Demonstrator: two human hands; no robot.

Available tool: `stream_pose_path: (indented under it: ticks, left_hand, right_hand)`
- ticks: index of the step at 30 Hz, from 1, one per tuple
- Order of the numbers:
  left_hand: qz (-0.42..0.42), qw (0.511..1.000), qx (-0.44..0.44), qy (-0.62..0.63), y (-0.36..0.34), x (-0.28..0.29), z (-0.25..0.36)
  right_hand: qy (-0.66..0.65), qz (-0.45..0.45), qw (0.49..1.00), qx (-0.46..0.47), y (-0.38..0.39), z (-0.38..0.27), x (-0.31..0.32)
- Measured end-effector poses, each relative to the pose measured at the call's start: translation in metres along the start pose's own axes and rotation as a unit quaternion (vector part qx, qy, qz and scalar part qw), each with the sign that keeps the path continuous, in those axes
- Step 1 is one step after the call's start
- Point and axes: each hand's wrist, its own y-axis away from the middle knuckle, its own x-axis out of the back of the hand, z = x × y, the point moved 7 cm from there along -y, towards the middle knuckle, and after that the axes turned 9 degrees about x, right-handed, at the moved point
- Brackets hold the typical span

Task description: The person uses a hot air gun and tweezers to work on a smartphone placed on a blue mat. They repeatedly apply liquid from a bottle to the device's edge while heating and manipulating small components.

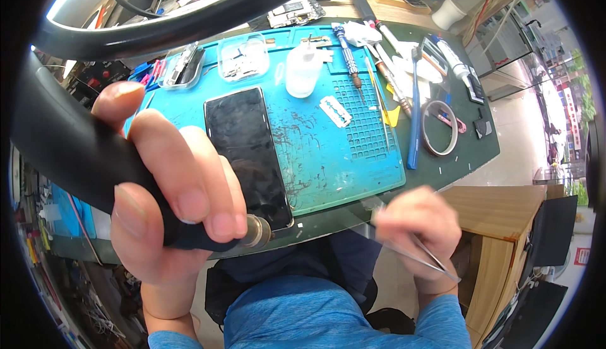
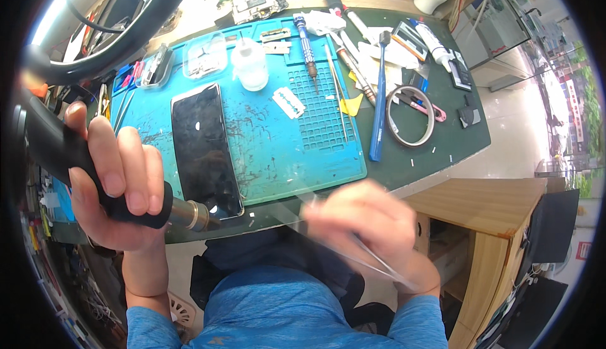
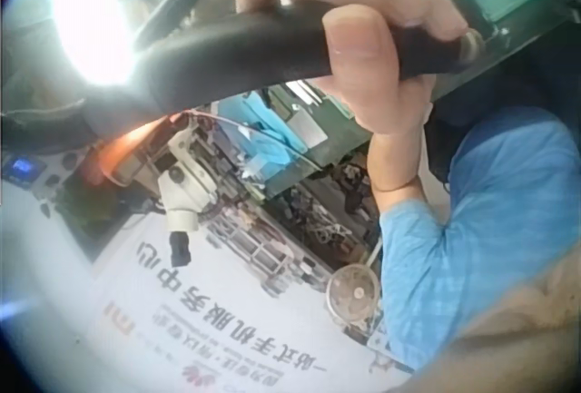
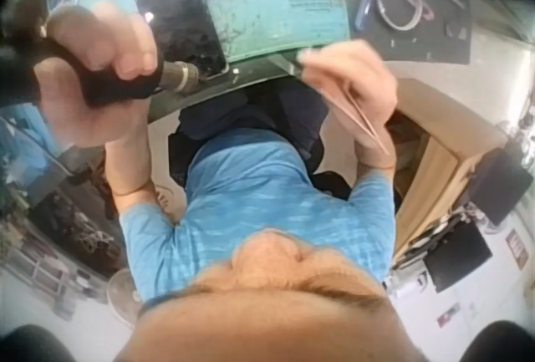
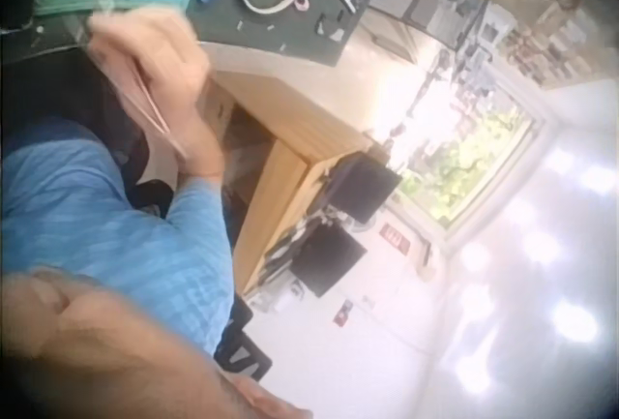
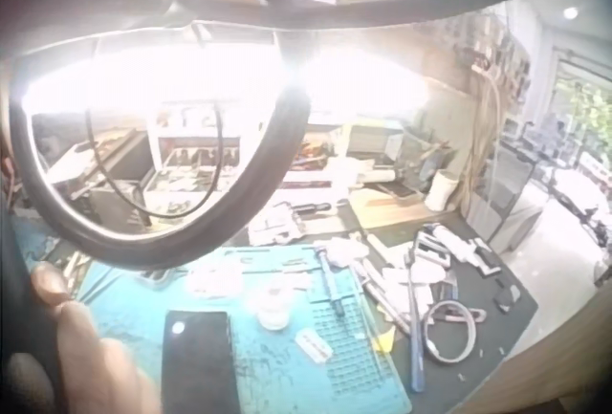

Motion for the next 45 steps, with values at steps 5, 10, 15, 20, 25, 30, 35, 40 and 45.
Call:
stream_pose_path:
  ticks: [5, 10, 15, 20, 25, 30, 35, 40, 45]
  left_hand:
    - [0.001, 1.0, -0.015, -0.006, -0.001, 0.006, 0.004]
    - [0.011, 1.0, -0.023, 0.002, 0.001, 0.012, 0.01]
    - [0.007, 0.999, -0.033, -0.008, 0.001, 0.015, 0.014]
    - [-0.016, 1.0, -0.027, -0.001, 0.005, 0.015, 0.014]
    - [-0.04, 0.998, -0.032, 0.018, 0.005, 0.011, 0.016]
    - [-0.046, 0.998, -0.034, 0.016, 0.005, 0.01, 0.016]
    - [-0.025, 0.999, -0.019, 0.006, 0.006, 0.014, 0.016]
    - [-0.015, 1.0, -0.013, 0.009, 0.006, 0.015, 0.016]
    - [-0.017, 1.0, -0.017, 0.003, 0.007, 0.014, 0.017]
  right_hand:
    - [0.376, 0.012, 0.913, 0.156, -0.047, 0.05, 0.006]
    - [0.436, -0.018, 0.893, 0.114, -0.077, 0.044, 0.007]
    - [0.214, -0.002, 0.974, 0.072, -0.121, 0.072, -0.045]
    - [0.159, -0.032, 0.979, 0.119, -0.093, 0.037, -0.028]
    - [0.181, -0.092, 0.961, 0.187, -0.03, 0.001, -0.029]
    - [0.257, -0.069, 0.935, 0.234, -0.012, -0.007, -0.036]
    - [0.283, -0.075, 0.924, 0.248, -0.015, -0.013, -0.041]
    - [0.279, -0.079, 0.924, 0.249, -0.015, -0.013, -0.042]
    - [0.294, -0.059, 0.921, 0.248, -0.012, -0.01, -0.04]
